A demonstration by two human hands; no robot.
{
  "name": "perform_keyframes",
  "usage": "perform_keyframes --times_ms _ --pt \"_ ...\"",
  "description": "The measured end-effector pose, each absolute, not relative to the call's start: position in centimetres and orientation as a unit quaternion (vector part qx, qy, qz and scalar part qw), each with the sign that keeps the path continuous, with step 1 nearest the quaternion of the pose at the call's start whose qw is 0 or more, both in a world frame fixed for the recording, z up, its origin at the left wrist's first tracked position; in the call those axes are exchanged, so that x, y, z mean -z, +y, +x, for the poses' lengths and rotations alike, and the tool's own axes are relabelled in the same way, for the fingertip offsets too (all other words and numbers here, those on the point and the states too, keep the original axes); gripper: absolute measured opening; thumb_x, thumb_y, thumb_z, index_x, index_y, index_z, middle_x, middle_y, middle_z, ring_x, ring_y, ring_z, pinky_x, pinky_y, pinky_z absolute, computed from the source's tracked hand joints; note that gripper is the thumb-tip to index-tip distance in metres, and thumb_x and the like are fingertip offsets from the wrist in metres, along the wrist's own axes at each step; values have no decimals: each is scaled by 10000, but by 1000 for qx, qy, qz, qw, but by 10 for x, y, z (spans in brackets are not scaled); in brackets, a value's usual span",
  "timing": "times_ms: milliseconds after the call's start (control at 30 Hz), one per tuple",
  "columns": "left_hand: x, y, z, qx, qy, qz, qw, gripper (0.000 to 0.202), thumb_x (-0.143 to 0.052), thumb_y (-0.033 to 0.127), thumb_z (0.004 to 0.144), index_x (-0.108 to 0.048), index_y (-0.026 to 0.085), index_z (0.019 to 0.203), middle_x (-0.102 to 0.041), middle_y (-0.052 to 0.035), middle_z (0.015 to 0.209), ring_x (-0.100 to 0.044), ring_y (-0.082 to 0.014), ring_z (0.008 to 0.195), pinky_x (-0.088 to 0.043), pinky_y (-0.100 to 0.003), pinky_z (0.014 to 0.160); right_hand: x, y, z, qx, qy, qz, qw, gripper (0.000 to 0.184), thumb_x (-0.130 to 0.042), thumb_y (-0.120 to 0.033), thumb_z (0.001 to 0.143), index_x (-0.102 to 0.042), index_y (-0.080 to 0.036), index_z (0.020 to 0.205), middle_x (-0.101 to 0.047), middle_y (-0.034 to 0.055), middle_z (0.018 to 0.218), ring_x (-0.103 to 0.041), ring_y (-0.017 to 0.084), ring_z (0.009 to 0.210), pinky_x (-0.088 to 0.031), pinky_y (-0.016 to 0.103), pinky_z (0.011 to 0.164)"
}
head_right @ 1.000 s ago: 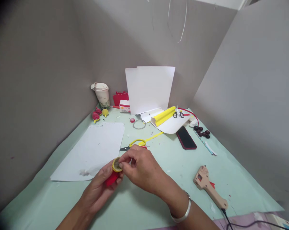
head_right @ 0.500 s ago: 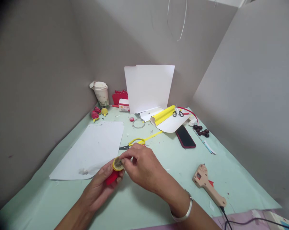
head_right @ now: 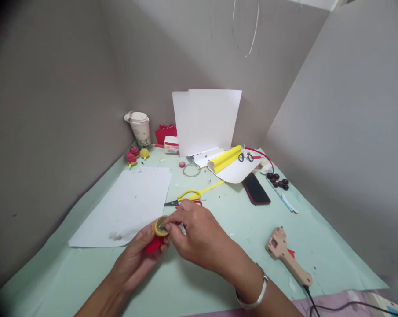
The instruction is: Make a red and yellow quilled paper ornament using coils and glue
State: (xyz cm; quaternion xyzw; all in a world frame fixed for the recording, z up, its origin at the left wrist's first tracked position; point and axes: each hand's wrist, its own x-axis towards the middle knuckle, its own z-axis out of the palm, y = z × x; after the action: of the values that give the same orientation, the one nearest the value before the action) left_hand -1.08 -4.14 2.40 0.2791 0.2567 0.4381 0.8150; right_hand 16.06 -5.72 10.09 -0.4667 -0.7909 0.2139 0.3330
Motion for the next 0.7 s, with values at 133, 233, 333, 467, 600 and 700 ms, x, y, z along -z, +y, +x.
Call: perform_keyframes --times_ms 133,233,333,467,600,700 --pt "-25 -43 -11 -440 251 277 816 321 -813 330 733 -734 125 966 -633 -39 830 -551 -110 709 -490 -199 644 -102 -57 161 -213 -794 -466 327 167 -581 -83 861 -714 -180 827 -584 24 768 -558 154 778 -440 271 707" --pt "-29 -42 -16 -455 259 264 810 313 -812 326 734 -736 115 953 -662 -60 856 -570 -115 704 -506 -198 633 -108 -56 170 -213 -778 -471 357 178 -573 -132 894 -708 -205 986 -609 24 824 -564 144 763 -457 271 719" --pt "-35 -36 -26 -498 270 229 791 275 -815 293 730 -740 117 928 -698 -95 913 -595 -125 700 -520 -195 602 -109 -51 183 -192 -752 -518 359 304 -605 -219 903 -621 -239 1206 -625 34 946 -562 132 726 -470 280 724" --pt "-40 -26 -40 -557 265 155 772 219 -787 213 748 -731 133 944 -714 -112 937 -607 -137 676 -542 -219 584 -85 -42 188 -190 -774 -564 218 429 -688 -217 820 -597 -265 1237 -608 62 1096 -615 192 903 -469 320 792" --pt "-43 -23 -45 -574 259 119 768 151 -651 166 856 -712 132 990 -713 -137 953 -609 -142 671 -544 -231 569 -56 -30 178 -148 -762 -620 115 491 -683 -156 790 -563 -208 1263 -569 100 1098 -629 230 903 -457 315 722" --pt "-45 -23 -45 -573 252 117 771 153 -611 155 879 -703 126 998 -711 -143 953 -609 -145 668 -544 -238 568 -49 -21 173 -134 -767 -624 74 154 -576 -143 866 -665 -169 990 -585 91 987 -621 201 805 -427 286 653"
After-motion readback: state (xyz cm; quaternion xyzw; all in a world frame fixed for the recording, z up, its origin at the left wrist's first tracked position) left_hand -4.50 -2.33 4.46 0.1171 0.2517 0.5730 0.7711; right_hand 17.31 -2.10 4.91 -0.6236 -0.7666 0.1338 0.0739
